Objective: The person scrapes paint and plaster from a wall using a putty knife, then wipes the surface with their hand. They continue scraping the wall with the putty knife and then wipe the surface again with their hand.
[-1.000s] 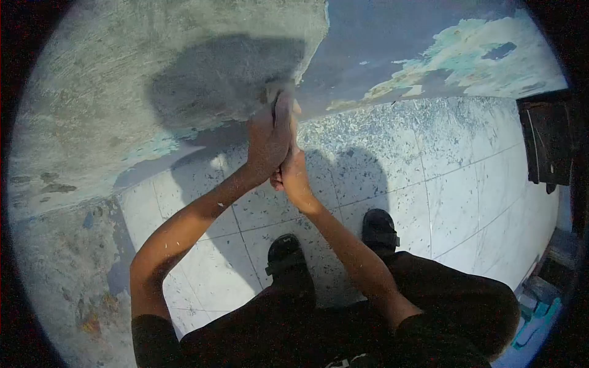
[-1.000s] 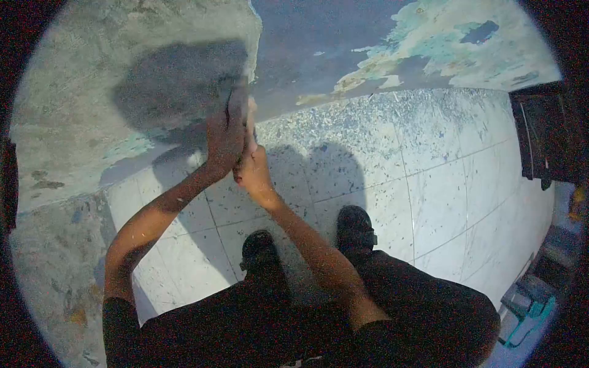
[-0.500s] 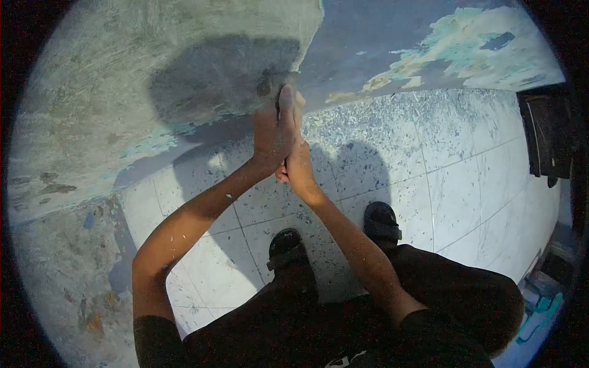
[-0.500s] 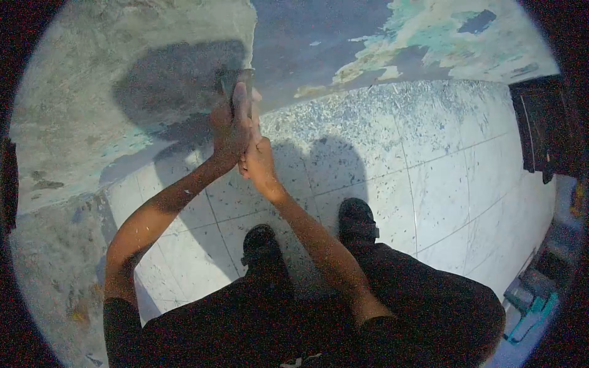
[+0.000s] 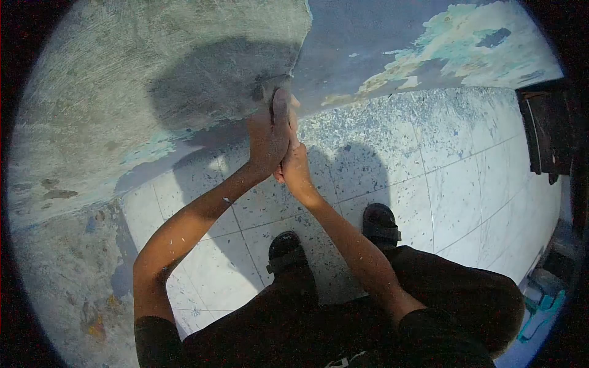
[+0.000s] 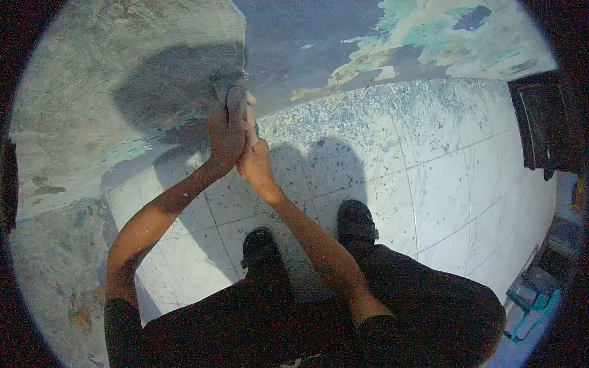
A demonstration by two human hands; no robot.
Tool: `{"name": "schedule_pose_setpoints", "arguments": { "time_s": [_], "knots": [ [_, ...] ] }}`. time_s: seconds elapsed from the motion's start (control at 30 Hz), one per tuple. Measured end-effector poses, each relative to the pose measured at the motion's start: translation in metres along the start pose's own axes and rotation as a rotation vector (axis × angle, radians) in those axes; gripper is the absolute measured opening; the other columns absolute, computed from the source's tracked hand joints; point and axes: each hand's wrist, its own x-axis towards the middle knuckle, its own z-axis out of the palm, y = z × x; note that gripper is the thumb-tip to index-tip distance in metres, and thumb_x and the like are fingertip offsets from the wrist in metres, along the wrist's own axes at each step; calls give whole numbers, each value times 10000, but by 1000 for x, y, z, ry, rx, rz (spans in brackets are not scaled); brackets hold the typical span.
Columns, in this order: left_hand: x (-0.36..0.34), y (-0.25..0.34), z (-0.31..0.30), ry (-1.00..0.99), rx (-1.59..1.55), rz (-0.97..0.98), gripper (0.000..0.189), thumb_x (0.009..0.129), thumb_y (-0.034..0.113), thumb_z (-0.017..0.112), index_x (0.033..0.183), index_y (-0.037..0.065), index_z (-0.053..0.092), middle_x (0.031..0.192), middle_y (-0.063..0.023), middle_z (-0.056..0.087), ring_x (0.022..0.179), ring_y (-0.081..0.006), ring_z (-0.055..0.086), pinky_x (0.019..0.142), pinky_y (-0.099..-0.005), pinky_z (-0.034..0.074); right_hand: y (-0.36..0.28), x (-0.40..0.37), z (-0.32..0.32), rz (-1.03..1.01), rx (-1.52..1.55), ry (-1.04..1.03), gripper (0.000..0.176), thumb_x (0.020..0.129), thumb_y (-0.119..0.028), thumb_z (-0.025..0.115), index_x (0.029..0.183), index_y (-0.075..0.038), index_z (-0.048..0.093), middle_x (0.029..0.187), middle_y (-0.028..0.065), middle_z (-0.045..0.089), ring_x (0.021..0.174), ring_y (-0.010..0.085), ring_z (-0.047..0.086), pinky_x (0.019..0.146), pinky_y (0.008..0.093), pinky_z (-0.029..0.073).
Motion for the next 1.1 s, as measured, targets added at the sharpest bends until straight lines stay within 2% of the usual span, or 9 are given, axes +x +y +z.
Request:
{"name": "schedule_pose_setpoints", "arguments": {
  "time_s": [0.07,0.13,0.23,0.53,0.67,0.83,0.93,1.0,1.1],
  "knots": [
    [0,5,2,37,-45,39,385,987,340,424,842,29,600,576,-38,483,524,-117,467,503,-323,380,4,2,-1,-32,-48,4,427,1030,-247,309,1442,-136,304,467,-1,433,335,73,385,307,243,327],
    [2,8,4,62,-93,50,389,990,335,423,835,22,595,566,-42,472,511,-116,454,491,-333,371,-1,4,0,-33,-71,47,285,1012,-319,345,1181,-94,386,471,3,445,356,82,400,328,259,321],
    [4,-3,6,1,-114,-11,383,993,334,415,844,29,594,569,-44,474,492,-125,441,498,-337,372,-5,6,0,-12,-52,118,582,980,-466,411,665,-4,573,469,11,459,398,102,429,374,298,310],
    [3,2,11,95,-48,212,410,986,374,415,892,15,589,580,-55,511,513,-149,524,485,-344,391,2,8,-9,-64,-107,104,534,995,-382,414,700,31,580,472,29,470,402,115,435,386,308,320],
    [3,-1,15,60,-260,5,394,971,312,462,763,-1,580,569,-69,551,480,-160,528,460,-322,396,6,13,-5,-149,-90,187,471,987,-338,444,758,45,595,511,48,507,443,135,468,427,302,366],
    [1,11,1,-245,-35,354,327,937,245,513,775,-35,561,673,-99,621,531,-206,622,481,-329,455,12,20,14,-497,-188,404,366,954,-280,498,1142,33,523,1003,124,580,924,192,549,793,315,452],
    [9,34,4,-215,-96,228,316,955,248,494,868,-44,578,723,-106,646,565,-202,651,493,-327,478,-2,41,23,-530,-452,656,308,951,-249,510,1066,34,551,906,99,590,784,181,566,699,306,471],
    [13,37,2,-204,-232,122,318,967,285,473,930,2,614,727,-67,639,584,-151,606,552,-298,475,-6,34,-8,-429,-431,263,402,940,-293,522,1158,45,517,1067,128,565,951,194,554,787,325,464],
    [9,33,-5,-215,-368,-16,389,989,354,414,968,32,630,750,-54,643,620,-113,589,608,-280,476,4,24,-11,-371,-331,190,311,979,-294,467,1035,-3,561,812,85,591,561,133,502,489,278,398]
  ]
}}
